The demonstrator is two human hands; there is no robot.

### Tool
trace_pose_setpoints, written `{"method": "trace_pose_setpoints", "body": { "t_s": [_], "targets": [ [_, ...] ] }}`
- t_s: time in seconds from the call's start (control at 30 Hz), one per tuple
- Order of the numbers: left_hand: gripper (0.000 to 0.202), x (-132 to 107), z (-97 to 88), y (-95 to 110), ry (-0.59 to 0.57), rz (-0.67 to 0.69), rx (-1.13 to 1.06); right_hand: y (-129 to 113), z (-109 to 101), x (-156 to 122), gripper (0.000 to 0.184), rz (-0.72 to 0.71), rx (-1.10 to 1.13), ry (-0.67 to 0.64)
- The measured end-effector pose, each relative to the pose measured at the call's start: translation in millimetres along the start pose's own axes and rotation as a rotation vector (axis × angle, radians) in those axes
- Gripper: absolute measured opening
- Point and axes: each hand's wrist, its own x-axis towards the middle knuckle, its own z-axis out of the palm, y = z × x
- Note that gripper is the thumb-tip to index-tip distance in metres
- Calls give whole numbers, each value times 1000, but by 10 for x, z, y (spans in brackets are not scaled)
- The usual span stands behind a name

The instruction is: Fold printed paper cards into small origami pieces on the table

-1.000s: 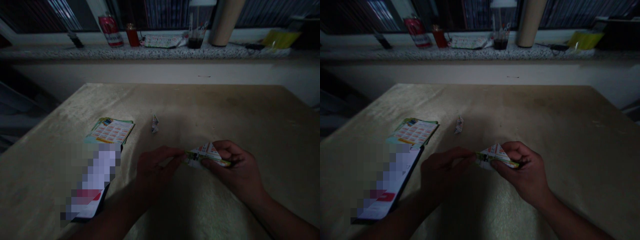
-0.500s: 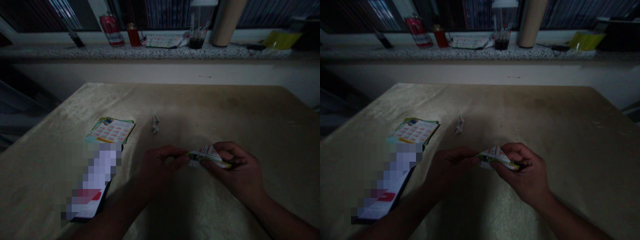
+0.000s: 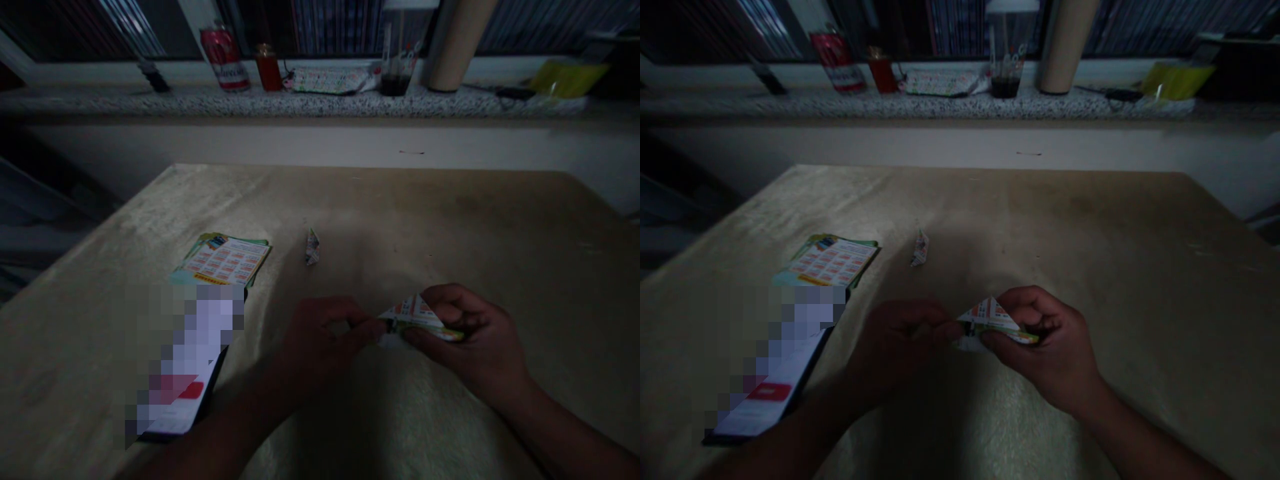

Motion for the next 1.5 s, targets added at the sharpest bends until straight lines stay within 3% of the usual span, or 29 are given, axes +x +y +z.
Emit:
{"method": "trace_pose_setpoints", "body": {
  "t_s": [0.17, 0.4, 0.6, 0.73, 0.87, 1.0, 1.1, 1.23, 1.3, 1.4, 1.5],
  "targets": [
    [20, 8, -34, -23, -106, -53, -119, -12, -34, 16, 24, 79, 90, -95],
    [24, -5, -50, 17, -115, 41, -24, -14, -63, 53, 24, 107, 87, -169],
    [20, 26, -48, -35, -158, -49, -43, 22, -18, 28, 40, 90, 97, -122],
    [28, 20, -66, -62, -106, -63, -13, 57, -11, 14, 55, 92, 106, -84],
    [29, 8, -84, -75, -49, -108, -47, 62, -28, 20, 53, 35, 134, 21],
    [29, 8, -4, -57, -98, -128, -226, 72, 15, -2, 49, 5, 102, -32],
    [26, 14, 69, -52, -107, -203, -224, 95, 52, -32, 43, -99, 20, -45],
    [25, 12, 88, -75, 1, -245, -168, 116, 22, -29, 35, -419, -180, 75],
    [23, 6, 77, -76, 33, -235, -145, 106, -10, -7, 29, -541, -275, 49],
    [23, -5, 64, -53, 54, -206, -113, 72, -31, 24, 31, -623, -357, 19],
    [30, -9, 57, -20, 57, -158, -54, 37, -13, 32, 32, -616, -365, 19]
  ]
}}
